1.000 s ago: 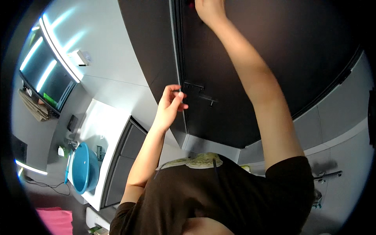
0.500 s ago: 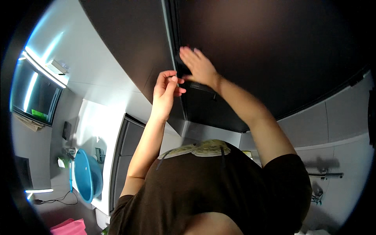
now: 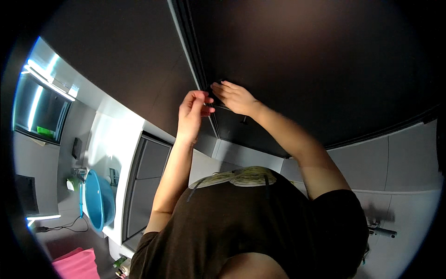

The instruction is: The person wipes the upper frame and surface of a bathroom door with a cloth, rinses the cloth in a basin of water, and then continues to wipe the middle and lower sections of the door including the handle.

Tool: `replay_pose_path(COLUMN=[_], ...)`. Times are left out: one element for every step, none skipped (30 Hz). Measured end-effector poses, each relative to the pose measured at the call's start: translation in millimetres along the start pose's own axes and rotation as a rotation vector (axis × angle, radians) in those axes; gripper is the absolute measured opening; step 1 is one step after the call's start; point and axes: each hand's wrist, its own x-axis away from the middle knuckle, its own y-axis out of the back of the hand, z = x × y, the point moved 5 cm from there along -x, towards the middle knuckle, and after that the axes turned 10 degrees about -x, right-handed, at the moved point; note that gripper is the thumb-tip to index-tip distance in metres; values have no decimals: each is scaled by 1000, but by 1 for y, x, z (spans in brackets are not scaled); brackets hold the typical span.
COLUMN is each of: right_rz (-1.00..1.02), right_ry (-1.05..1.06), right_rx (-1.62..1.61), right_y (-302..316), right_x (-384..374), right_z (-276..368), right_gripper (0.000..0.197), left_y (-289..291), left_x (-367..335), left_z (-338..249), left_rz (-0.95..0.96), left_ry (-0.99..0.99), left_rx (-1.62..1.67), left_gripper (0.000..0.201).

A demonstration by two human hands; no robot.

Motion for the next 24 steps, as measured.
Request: replay_pose_path(right_rz=[12,12,9,5,4,26,47,43,81,113,114,114,81,36,51,69,29,15,-71,-161,-201,-208,-218,-228], right_ry=[-5,-3,19,44,50,49,47,51,68,86,98,110,122,117,109,102,92,96,107,125,161,163,156,151], right_rx=[-21,-18,43,103,106,133,162,170,192,220,224,232,230,262,312,357,399,426,491,552,604,637,643,648], right_y=[4,8,12,16,20,24,26,29,31,36,43,49,57,69,79,93,111,129,152,175,197,217,236,252], right_x=[5,11,16,20,25,29,33,36,37,33,27,20,7,-7,-21,-35,-50,-62,-70,-78,-84,-86,-90,-95], right_z=[-4,-5,-6,-5,-5,-6,-6,-8,-9,-12,-13,-13,-18,-20,-26,-28,-29,-32,-36,-39,-43,-48,-53,-59], right_gripper=[40,40,41,42,42,42,43,43,45,46,46,47,45,45,45,45,41,41,39,37,37,37,39,41], left_y=[0,0,-1,-1,1,2,2,2,4,5,6,5,4,-2,-7,-11,-13,-15,-19,-21,-22,-26,-28,-30], left_x=[-3,-4,-5,-5,-6,-8,-8,-8,-9,-12,-14,-14,-18,-20,-23,-26,-27,-29,-32,-35,-38,-40,-44,-51], left_z=[-3,-7,-11,-12,-13,-15,-18,-20,-21,-24,-24,-22,-24,-27,-34,-39,-49,-57,-66,-76,-86,-100,-114,-125], left_rz=[-35,-70,-80,-85,-101,-116,-124,-126,-133,-142,-147,-151,-144,-129,-113,-100,-92,-86,-89,-98,-96,-109,-127,-124], left_ry=[-6,-12,-35,-39,-47,-56,-56,-65,-82,-106,-110,-117,-123,-108,-126,-139,-176,-193,-225,-256,-286,-341,-397,-431], left_rx=[8,16,-18,-16,-15,-14,-12,-11,-13,-17,13,42,10,2,-11,-22,-57,-64,-53,-43,-41,-55,-70,-63], left_gripper=[27,30,33,33,33,33,33,33,32,32,31,31,29,31,32,33,35,34,30,27,27,25,23,23])
